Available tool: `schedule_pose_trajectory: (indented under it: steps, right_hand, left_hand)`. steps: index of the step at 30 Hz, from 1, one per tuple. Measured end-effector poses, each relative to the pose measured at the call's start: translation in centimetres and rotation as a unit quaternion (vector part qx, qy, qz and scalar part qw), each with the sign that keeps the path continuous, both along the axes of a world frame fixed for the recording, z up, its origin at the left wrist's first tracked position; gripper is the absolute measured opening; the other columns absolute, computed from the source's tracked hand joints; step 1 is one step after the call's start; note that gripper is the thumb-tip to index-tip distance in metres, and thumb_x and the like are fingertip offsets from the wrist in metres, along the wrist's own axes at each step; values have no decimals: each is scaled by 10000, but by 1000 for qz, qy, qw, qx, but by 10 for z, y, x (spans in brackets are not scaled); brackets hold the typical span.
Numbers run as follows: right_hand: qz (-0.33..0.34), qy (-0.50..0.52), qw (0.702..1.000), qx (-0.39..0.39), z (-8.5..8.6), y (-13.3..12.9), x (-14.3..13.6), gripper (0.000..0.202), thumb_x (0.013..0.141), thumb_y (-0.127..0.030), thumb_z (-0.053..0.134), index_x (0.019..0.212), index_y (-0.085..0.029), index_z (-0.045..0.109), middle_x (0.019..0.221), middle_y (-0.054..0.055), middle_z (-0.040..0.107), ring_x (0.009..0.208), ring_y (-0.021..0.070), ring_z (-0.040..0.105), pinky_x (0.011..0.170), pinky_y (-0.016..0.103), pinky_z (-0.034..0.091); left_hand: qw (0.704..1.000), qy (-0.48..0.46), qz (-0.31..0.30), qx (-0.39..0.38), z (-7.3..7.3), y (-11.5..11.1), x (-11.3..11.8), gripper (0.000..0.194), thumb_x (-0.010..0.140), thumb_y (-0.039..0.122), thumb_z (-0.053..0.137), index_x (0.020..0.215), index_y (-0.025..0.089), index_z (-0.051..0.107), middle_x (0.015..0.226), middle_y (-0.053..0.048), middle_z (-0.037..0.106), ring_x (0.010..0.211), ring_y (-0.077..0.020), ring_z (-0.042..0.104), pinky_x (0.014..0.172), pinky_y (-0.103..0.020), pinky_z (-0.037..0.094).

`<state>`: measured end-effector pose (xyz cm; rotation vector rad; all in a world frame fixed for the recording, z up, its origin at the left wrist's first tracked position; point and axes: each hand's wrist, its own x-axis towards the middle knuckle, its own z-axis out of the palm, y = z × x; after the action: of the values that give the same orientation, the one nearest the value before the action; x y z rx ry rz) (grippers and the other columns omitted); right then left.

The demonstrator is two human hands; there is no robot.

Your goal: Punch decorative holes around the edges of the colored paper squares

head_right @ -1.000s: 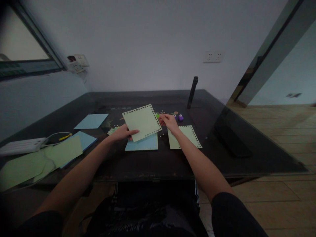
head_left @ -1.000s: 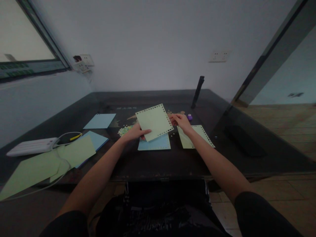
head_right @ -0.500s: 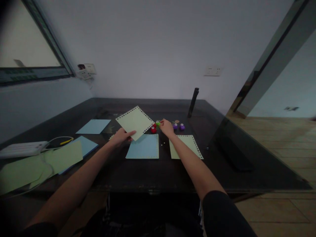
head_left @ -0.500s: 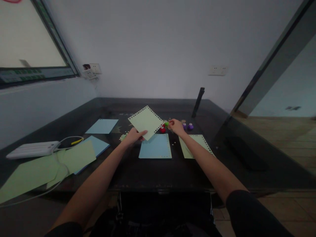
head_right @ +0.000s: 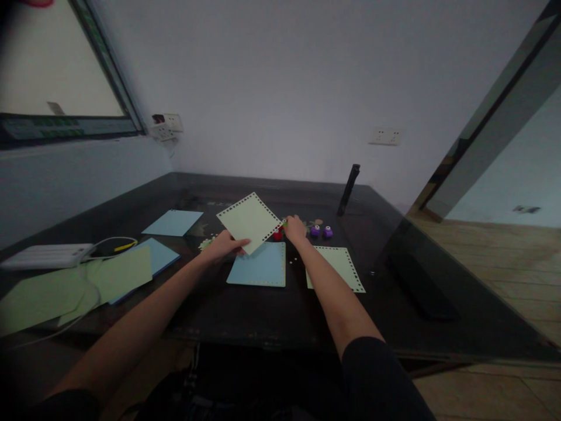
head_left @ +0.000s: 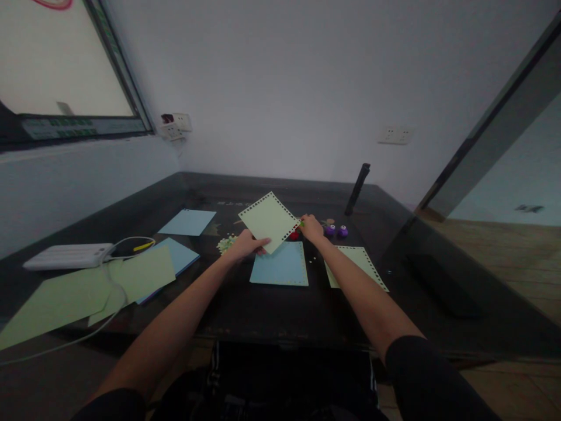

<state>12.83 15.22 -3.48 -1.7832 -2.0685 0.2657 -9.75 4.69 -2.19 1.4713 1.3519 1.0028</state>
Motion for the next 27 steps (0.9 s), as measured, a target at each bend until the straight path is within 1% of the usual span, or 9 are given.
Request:
schedule_pose_trajectory:
  steps: [3, 7, 13, 15, 17, 19, 21, 24, 27]
  right_hand:
    - [1, 1, 1000, 7, -3, 1, 2, 262, 832, -265, 547, 1077, -182, 590, 1189, 135, 536, 1079, 226, 535, 878, 317, 401]
    - [1, 12, 1000, 17, -5, 0, 1, 227, 828, -215, 537, 1042, -164, 593, 1194, 156, 531, 1058, 234, 548, 854, 322, 411]
    - [-3, 66, 997, 34, 0, -4, 7, 261, 828, -213, 539, 1073, -125, 534, 1117, 163, 581, 1027, 226, 563, 851, 320, 413]
    - [-5, 87, 995, 38, 4, -10, 13, 273, 838, -218, 527, 1096, -131, 507, 1059, 137, 612, 977, 205, 586, 824, 312, 433]
    - [9, 152, 988, 23, 9, -21, 20, 265, 839, -225, 527, 1088, -139, 496, 962, 97, 639, 838, 171, 619, 747, 292, 468]
    - [48, 313, 948, -30, 14, -39, 29, 270, 830, -245, 540, 1074, -138, 494, 848, 59, 639, 627, 133, 605, 612, 275, 488]
    - [94, 450, 884, -82, 18, -61, 40, 298, 793, -287, 594, 1049, -156, 519, 771, 23, 622, 514, 109, 568, 519, 260, 481]
    - [137, 559, 807, -133, 23, -95, 53, 364, 678, -239, 716, 1013, -183, 584, 790, 11, 622, 566, 103, 595, 576, 259, 519]
    - [134, 627, 753, -152, 23, -119, 60, 388, 629, -184, 756, 992, -200, 622, 879, 22, 636, 681, 116, 629, 728, 300, 549]
  left_hand:
    - [1000, 1, -2, -14, 3, -3, 3, 170, 689, 245, 697, 674, 95, 618, 509, -65, 630, 433, -138, 570, 452, -231, 448]
    - [1000, 0, 6, -14, 4, -7, 6, 151, 690, 225, 696, 706, 103, 609, 514, -53, 630, 440, -139, 575, 452, -231, 449]
    - [1000, -21, -5, -12, 3, -11, 9, 191, 702, 254, 680, 753, 100, 577, 546, -45, 625, 449, -138, 571, 460, -243, 447]
    - [1000, -20, -9, 1, 3, -12, 11, 210, 704, 287, 679, 735, 107, 574, 546, -36, 616, 449, -130, 558, 456, -237, 435]
    - [1000, -18, -9, 14, 4, -14, 14, 226, 703, 314, 679, 720, 114, 574, 536, -24, 603, 444, -120, 539, 456, -231, 428]
    - [999, -26, -7, 20, 6, -16, 20, 233, 703, 327, 678, 714, 118, 576, 527, -18, 593, 445, -113, 531, 467, -230, 433]
    - [998, -48, -7, 28, 10, -18, 28, 238, 700, 332, 680, 714, 119, 575, 516, -14, 582, 445, -112, 528, 478, -235, 442]
    - [996, -82, -20, 42, 16, -20, 44, 258, 692, 344, 684, 723, 111, 577, 515, -17, 578, 440, -110, 523, 478, -242, 448]
    - [992, -108, -28, 53, 21, -23, 64, 275, 693, 348, 683, 774, 103, 587, 535, -19, 586, 445, -108, 525, 479, -241, 451]
